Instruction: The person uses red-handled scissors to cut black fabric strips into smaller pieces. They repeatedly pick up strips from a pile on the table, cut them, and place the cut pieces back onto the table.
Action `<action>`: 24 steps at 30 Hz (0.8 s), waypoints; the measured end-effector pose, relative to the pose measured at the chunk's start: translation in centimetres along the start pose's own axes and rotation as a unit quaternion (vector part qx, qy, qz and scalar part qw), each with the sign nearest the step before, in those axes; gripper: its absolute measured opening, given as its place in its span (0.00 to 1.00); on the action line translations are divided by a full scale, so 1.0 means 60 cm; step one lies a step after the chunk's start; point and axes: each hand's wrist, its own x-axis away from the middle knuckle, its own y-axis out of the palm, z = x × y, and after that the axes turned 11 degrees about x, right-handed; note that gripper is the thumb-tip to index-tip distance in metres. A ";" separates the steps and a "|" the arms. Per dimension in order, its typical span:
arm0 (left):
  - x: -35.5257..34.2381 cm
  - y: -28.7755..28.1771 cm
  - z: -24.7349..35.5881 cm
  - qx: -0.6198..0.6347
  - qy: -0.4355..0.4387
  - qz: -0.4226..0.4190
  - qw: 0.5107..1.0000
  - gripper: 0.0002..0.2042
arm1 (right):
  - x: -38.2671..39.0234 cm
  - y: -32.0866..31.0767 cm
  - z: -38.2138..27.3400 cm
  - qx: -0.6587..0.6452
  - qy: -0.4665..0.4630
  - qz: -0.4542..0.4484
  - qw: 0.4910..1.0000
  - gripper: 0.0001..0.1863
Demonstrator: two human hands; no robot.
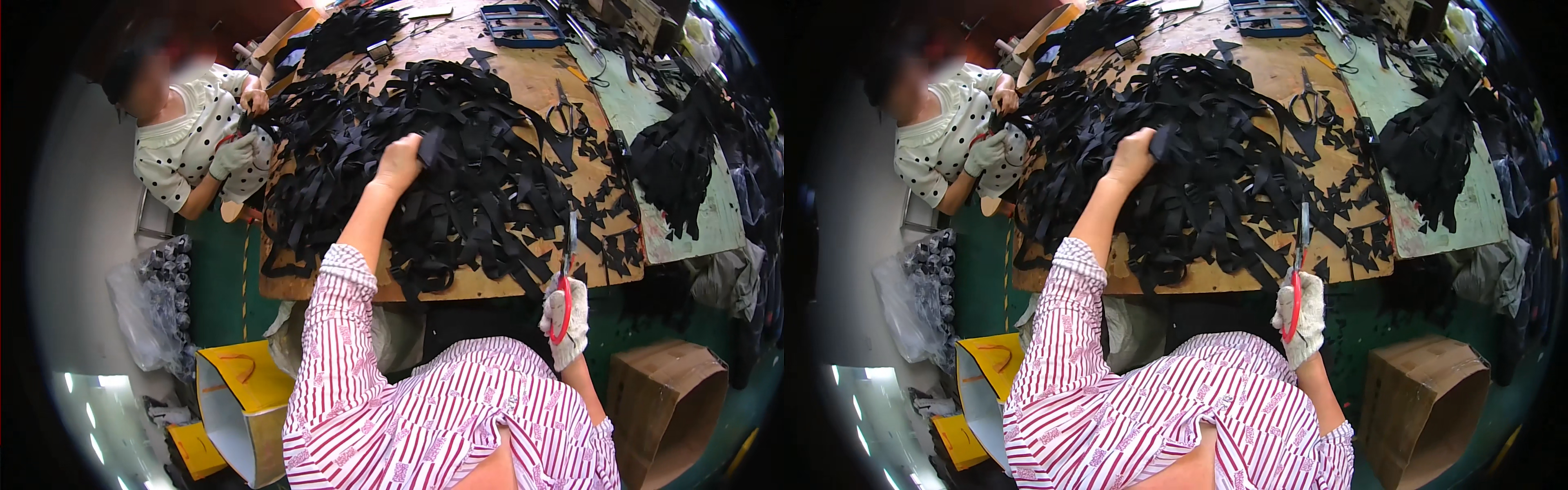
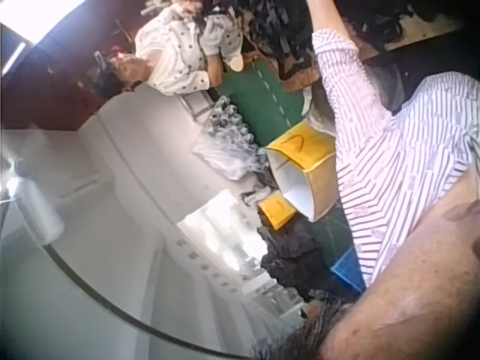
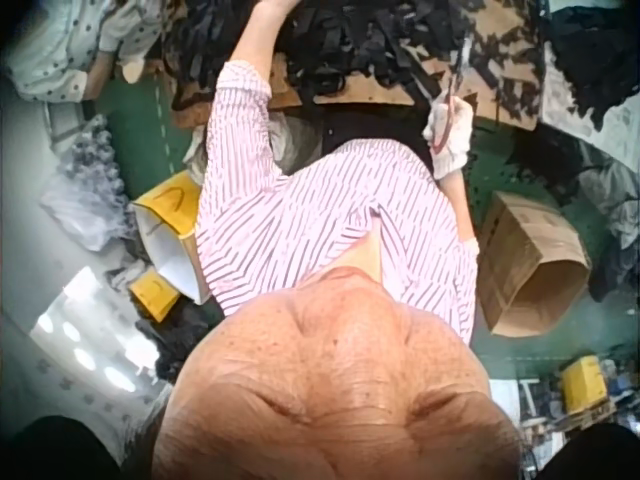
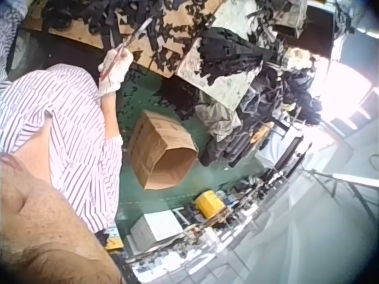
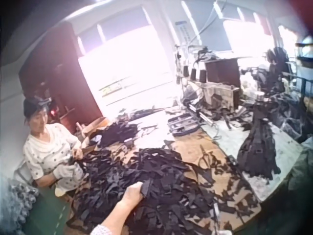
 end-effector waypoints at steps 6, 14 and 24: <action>-0.023 -0.130 0.098 0.087 0.001 0.114 0.990 0.17 | 0.000 -0.003 0.000 0.012 -0.017 0.032 0.999 0.18; -0.002 -0.105 0.207 0.375 -0.045 -0.004 0.926 0.11 | 0.011 -0.014 -0.012 -0.029 -0.040 0.020 0.999 0.19; 0.019 -0.053 0.214 0.346 -0.016 -0.070 0.935 0.07 | 0.015 -0.048 0.006 -0.038 -0.017 0.060 0.997 0.19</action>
